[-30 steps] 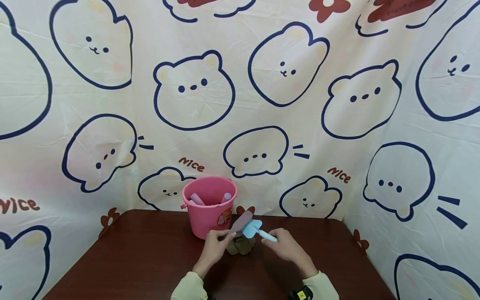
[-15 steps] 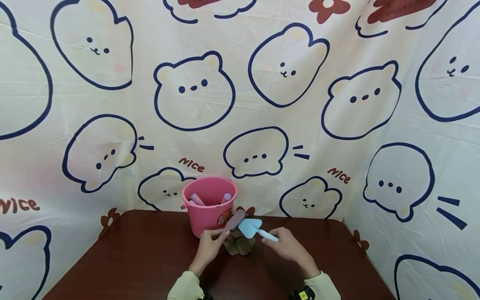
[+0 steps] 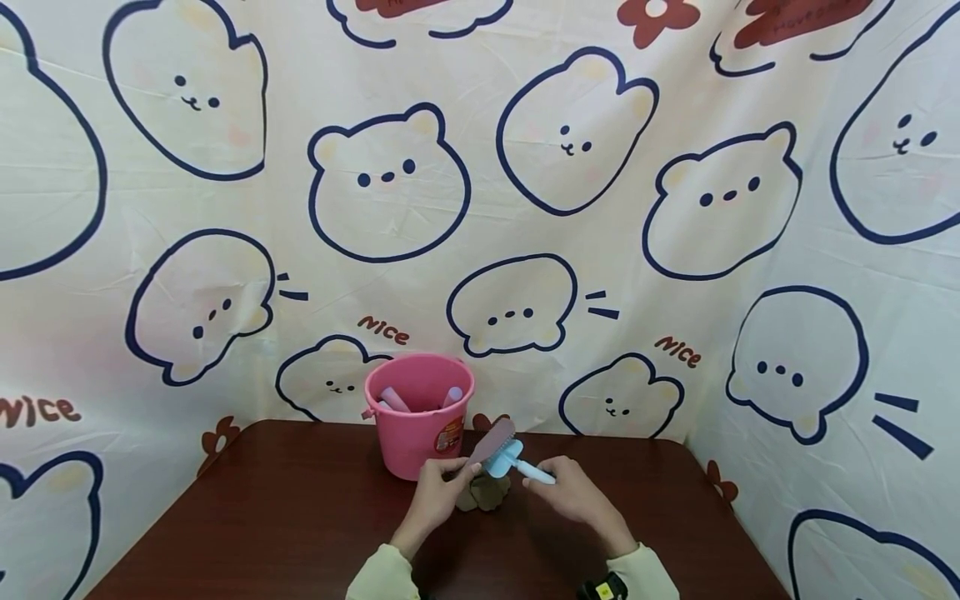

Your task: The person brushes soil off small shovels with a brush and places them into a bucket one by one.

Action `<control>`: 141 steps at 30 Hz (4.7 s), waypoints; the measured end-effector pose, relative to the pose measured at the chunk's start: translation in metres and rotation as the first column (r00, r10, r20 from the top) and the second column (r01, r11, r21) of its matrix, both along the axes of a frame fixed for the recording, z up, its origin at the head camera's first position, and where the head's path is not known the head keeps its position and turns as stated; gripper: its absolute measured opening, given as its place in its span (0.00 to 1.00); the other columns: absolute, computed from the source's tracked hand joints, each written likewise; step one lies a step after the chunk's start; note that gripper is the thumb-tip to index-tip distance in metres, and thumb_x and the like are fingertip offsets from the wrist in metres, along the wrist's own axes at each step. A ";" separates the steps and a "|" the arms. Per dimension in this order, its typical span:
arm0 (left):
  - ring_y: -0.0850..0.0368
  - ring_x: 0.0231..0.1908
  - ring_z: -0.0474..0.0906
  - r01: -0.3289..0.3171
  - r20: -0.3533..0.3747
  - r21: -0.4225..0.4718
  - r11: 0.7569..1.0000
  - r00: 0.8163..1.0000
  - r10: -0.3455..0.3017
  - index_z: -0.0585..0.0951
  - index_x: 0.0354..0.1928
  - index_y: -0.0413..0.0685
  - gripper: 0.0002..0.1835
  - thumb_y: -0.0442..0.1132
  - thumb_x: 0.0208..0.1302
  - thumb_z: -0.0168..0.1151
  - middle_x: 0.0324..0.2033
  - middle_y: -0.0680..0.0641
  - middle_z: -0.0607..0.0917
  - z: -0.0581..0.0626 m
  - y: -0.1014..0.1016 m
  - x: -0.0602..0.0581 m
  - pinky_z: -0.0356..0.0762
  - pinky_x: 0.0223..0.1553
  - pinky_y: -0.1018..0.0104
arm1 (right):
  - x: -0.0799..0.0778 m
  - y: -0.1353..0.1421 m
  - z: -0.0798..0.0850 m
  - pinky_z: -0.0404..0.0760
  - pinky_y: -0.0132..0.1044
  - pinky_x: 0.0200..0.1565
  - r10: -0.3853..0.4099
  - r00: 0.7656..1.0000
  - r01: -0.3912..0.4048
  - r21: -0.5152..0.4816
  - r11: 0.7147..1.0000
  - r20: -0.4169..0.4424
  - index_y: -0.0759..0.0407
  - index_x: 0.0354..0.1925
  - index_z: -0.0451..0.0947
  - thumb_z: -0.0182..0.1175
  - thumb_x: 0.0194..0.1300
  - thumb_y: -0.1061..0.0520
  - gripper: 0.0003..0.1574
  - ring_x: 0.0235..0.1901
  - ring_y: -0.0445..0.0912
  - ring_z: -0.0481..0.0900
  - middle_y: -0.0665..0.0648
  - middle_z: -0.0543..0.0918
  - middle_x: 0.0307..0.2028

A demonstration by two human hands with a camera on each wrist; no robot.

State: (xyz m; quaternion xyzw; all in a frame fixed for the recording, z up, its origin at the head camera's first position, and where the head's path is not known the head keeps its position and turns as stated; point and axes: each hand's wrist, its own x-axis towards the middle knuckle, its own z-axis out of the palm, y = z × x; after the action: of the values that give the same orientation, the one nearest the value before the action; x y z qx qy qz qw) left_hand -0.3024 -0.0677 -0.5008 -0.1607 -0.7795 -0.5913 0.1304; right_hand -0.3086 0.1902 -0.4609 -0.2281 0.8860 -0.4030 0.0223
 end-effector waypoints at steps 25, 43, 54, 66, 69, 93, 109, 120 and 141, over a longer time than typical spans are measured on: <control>0.61 0.31 0.75 0.062 0.033 0.020 0.998 0.998 -0.062 0.86 0.54 0.38 0.19 0.46 0.71 0.65 0.40 0.42 0.88 -0.006 0.003 0.001 0.70 0.30 0.72 | 0.000 0.000 0.003 0.61 0.31 0.19 0.003 1.000 -0.003 0.001 1.000 -0.009 0.68 0.30 0.79 0.62 0.72 0.50 0.22 0.16 0.41 0.60 0.48 0.64 0.16; 0.53 0.35 0.75 -0.037 0.005 0.021 0.999 0.999 0.037 0.87 0.52 0.39 0.16 0.43 0.72 0.64 0.41 0.40 0.89 -0.012 -0.017 -0.006 0.69 0.31 0.71 | 0.009 -0.001 0.010 0.60 0.31 0.19 0.011 0.999 -0.009 0.037 0.999 -0.039 0.60 0.26 0.78 0.63 0.71 0.50 0.20 0.16 0.40 0.60 0.47 0.63 0.16; 0.61 0.24 0.68 -0.074 -0.003 0.012 0.997 0.997 0.074 0.89 0.47 0.42 0.12 0.42 0.70 0.65 0.18 0.54 0.71 -0.019 -0.030 -0.013 0.67 0.27 0.71 | 0.013 0.000 0.014 0.60 0.31 0.20 0.046 0.998 -0.045 0.029 0.999 -0.042 0.56 0.23 0.75 0.63 0.71 0.49 0.21 0.15 0.38 0.59 0.47 0.62 0.16; 0.59 0.26 0.73 -0.067 0.000 0.065 0.996 0.998 0.067 0.89 0.46 0.42 0.12 0.42 0.70 0.66 0.25 0.47 0.82 -0.008 -0.024 -0.010 0.69 0.27 0.71 | 0.010 0.004 0.014 0.60 0.31 0.19 0.043 0.999 -0.042 0.054 0.998 -0.010 0.67 0.29 0.81 0.64 0.70 0.50 0.21 0.15 0.39 0.58 0.47 0.62 0.16; 0.57 0.31 0.75 -0.050 -0.009 0.049 0.998 0.999 0.050 0.89 0.49 0.41 0.13 0.42 0.70 0.66 0.31 0.44 0.86 -0.003 -0.020 -0.007 0.69 0.30 0.70 | 0.009 0.004 0.012 0.61 0.31 0.20 0.040 0.999 -0.039 0.051 0.998 -0.013 0.66 0.28 0.80 0.64 0.70 0.50 0.21 0.16 0.40 0.59 0.47 0.63 0.16; 0.61 0.23 0.64 0.083 0.056 0.016 0.996 0.995 -0.084 0.86 0.55 0.41 0.18 0.46 0.70 0.66 0.25 0.50 0.81 0.000 0.005 0.001 0.60 0.23 0.71 | -0.006 0.004 -0.008 0.63 0.31 0.19 0.019 0.998 -0.019 -0.013 1.000 -0.057 0.65 0.34 0.83 0.62 0.72 0.49 0.20 0.15 0.38 0.61 0.46 0.64 0.16; 0.50 0.50 0.84 0.062 0.029 -0.007 0.998 0.998 -0.061 0.88 0.52 0.41 0.17 0.47 0.71 0.64 0.47 0.43 0.89 -0.007 -0.009 -0.008 0.79 0.48 0.66 | -0.005 0.007 -0.003 0.61 0.30 0.19 0.024 0.998 -0.024 -0.004 1.000 -0.049 0.63 0.28 0.80 0.63 0.71 0.49 0.20 0.15 0.38 0.60 0.46 0.64 0.16; 0.58 0.34 0.73 -0.007 0.004 0.027 1.000 1.000 0.007 0.87 0.53 0.39 0.16 0.41 0.71 0.64 0.31 0.45 0.86 -0.012 -0.024 -0.009 0.66 0.31 0.69 | -0.004 0.009 0.002 0.62 0.31 0.20 0.028 0.999 -0.028 -0.006 1.000 -0.027 0.66 0.27 0.79 0.63 0.71 0.50 0.22 0.15 0.40 0.60 0.46 0.63 0.16; 0.63 0.21 0.70 -0.078 0.007 0.050 0.996 0.997 0.078 0.89 0.43 0.36 0.08 0.31 0.70 0.64 0.18 0.50 0.76 0.009 -0.027 0.007 0.67 0.26 0.71 | -0.001 0.015 0.014 0.66 0.32 0.22 -0.001 0.998 0.000 -0.016 1.000 -0.060 0.64 0.35 0.83 0.65 0.70 0.49 0.18 0.18 0.40 0.64 0.48 0.68 0.18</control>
State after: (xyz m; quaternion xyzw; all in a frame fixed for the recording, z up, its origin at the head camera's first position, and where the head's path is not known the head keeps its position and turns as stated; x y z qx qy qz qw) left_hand -0.2952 -0.0944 -0.4921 -0.1254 -0.7704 -0.6054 0.1556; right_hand -0.3098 0.2053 -0.4469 -0.2399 0.8831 -0.4031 -0.0064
